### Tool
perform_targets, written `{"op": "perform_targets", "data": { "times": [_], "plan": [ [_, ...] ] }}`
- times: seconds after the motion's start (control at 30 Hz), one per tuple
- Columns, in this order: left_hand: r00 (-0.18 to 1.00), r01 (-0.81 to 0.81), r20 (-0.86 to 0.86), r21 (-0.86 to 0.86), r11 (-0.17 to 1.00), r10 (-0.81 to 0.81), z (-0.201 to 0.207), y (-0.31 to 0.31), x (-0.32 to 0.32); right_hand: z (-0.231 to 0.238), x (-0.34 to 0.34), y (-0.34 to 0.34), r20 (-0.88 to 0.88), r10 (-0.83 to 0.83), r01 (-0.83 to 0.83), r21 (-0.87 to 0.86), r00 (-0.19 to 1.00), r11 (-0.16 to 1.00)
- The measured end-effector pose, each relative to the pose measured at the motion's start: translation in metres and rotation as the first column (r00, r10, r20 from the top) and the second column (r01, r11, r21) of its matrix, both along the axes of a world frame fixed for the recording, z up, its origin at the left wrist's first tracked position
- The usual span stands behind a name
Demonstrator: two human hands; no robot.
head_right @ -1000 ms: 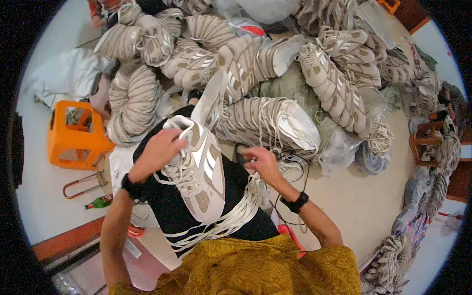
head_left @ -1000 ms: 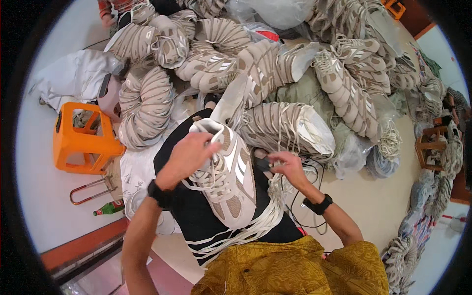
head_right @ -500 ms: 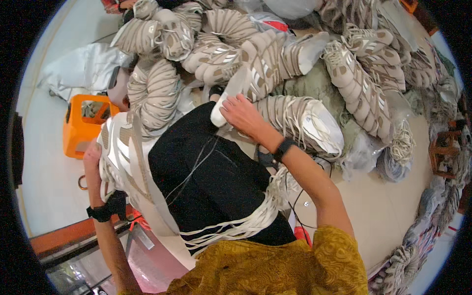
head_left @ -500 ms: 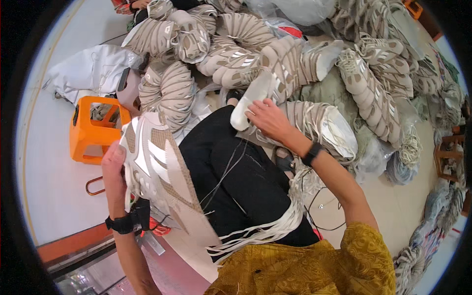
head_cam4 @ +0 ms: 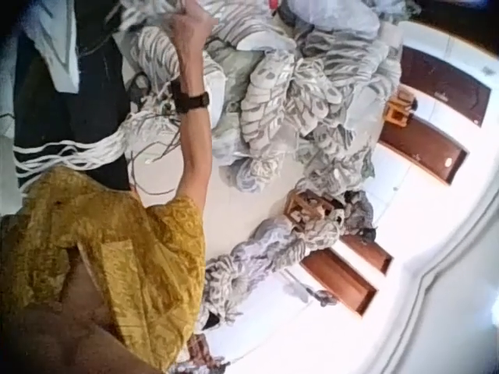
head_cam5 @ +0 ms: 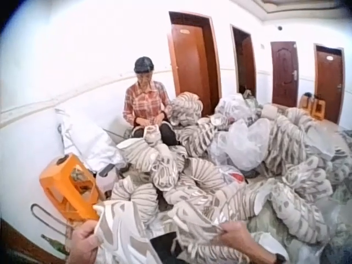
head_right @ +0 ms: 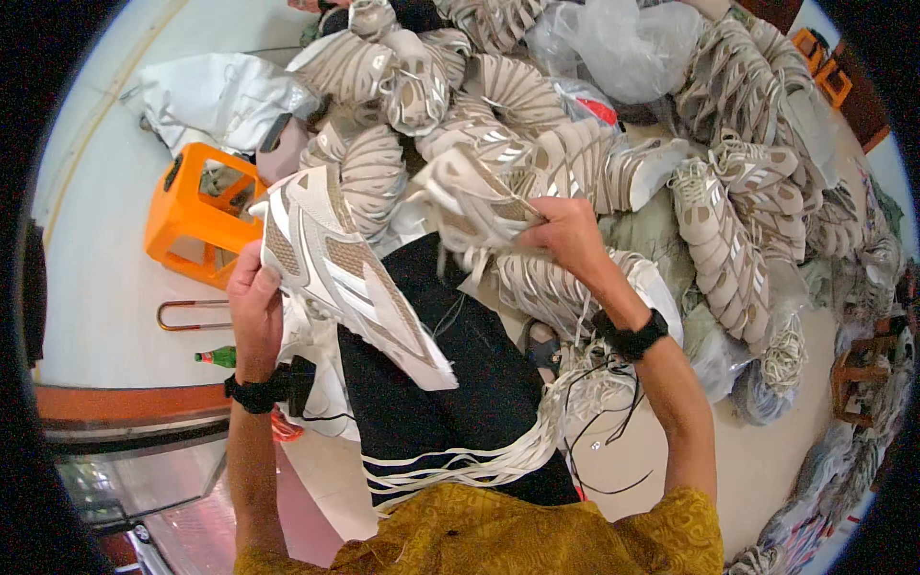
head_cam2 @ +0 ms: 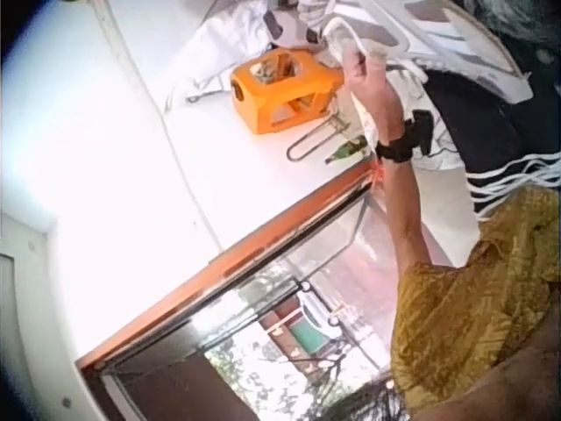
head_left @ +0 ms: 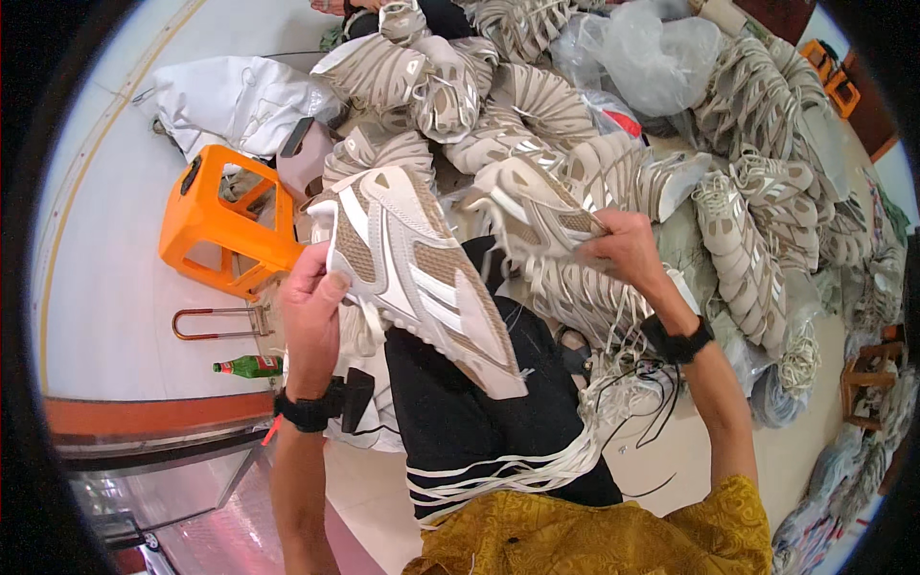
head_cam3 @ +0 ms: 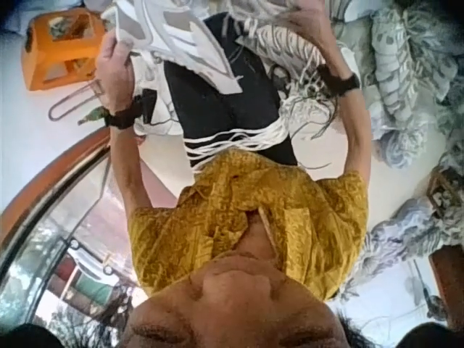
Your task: The person is lacing a pair of athletic shoes.
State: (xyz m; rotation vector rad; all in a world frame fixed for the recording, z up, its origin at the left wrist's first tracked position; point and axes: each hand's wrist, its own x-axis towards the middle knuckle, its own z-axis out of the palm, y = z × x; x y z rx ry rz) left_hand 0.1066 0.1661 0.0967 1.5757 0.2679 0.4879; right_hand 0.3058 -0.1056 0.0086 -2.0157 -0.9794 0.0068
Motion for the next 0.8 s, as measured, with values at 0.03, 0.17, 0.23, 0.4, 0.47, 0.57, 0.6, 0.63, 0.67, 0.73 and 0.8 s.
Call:
{"op": "perform_targets", "data": {
  "times": [0.03,0.17,0.23,0.4,0.47,0.57,0.6,0.63,0.67,0.73,0.8],
  "plan": [
    [0.998,0.017,0.066,-0.043,0.999,-0.014,0.001,-0.008,-0.001,0.019,-0.010,-0.003,-0.160,0.052,-0.036,0.101,0.986,0.994],
    [0.989,0.038,0.141,0.010,0.999,-0.039,0.002,-0.040,-0.012,0.068,-0.059,-0.001,-0.296,0.210,-0.119,0.296,0.932,0.948],
    [0.987,0.024,0.159,-0.039,0.999,-0.018,-0.003,-0.054,-0.025,0.081,-0.073,0.001,-0.180,0.213,-0.182,0.176,0.960,0.967],
    [0.993,0.047,0.114,-0.179,0.983,-0.027,-0.011,-0.070,-0.058,0.084,-0.099,0.023,-0.326,0.381,-0.277,0.323,0.865,0.905],
    [0.996,0.043,0.080,-0.230,0.972,-0.025,-0.016,-0.079,-0.068,0.077,-0.111,0.032,-0.206,0.452,-0.359,0.369,0.868,0.857],
    [0.992,-0.122,-0.064,-0.451,0.884,0.104,-0.019,-0.085,-0.075,0.072,-0.125,0.033,-0.128,0.490,-0.439,0.291,0.862,0.850],
    [0.994,-0.107,-0.017,-0.430,0.896,0.110,-0.020,-0.084,-0.075,0.071,-0.130,0.035,-0.052,0.521,-0.490,0.272,0.852,0.828],
    [0.987,-0.155,-0.089,-0.331,0.931,0.132,-0.020,-0.080,-0.075,0.072,-0.134,0.036,-0.034,0.532,-0.512,0.223,0.846,0.829],
    [0.976,-0.206,-0.108,-0.197,0.959,0.187,-0.020,-0.075,-0.074,0.074,-0.138,0.038,-0.055,0.563,-0.535,0.245,0.825,0.808],
    [0.970,-0.214,-0.155,-0.166,0.963,0.189,-0.018,-0.067,-0.072,0.081,-0.144,0.048,0.029,0.494,-0.487,0.231,0.869,0.842],
    [0.979,-0.087,-0.199,-0.226,0.970,0.041,-0.011,-0.052,-0.074,0.090,-0.148,0.060,-0.040,0.512,-0.481,0.285,0.858,0.829]
  ]
}}
